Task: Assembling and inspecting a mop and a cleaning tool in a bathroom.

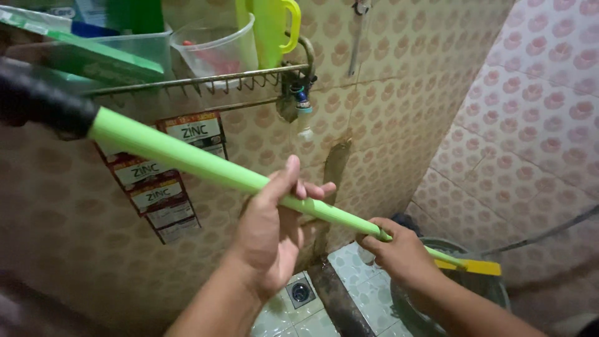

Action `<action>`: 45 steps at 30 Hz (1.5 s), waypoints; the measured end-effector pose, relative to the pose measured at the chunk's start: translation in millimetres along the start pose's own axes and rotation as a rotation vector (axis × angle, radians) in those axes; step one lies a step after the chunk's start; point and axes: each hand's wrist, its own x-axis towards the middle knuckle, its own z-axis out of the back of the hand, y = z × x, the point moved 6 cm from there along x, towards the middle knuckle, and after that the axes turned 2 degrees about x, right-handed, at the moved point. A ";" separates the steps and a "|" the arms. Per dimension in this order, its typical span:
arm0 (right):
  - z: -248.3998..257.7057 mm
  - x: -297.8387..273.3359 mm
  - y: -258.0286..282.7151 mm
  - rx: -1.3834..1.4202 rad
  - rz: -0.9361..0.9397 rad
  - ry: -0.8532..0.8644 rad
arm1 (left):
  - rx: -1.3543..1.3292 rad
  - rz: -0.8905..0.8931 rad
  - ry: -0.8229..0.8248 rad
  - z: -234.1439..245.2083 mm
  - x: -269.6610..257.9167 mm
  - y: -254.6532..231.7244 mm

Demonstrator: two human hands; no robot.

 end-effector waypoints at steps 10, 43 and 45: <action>48.7 45.8 -68.2 0.071 -0.031 0.016 | -0.017 0.052 0.029 -29.8 27.2 62.7; 126.8 39.7 -141.5 0.220 -0.666 0.290 | 0.583 0.353 -0.185 -43.8 95.3 244.5; 132.3 37.7 -145.3 0.169 -0.676 0.272 | 0.618 0.438 -0.259 -41.1 94.5 248.4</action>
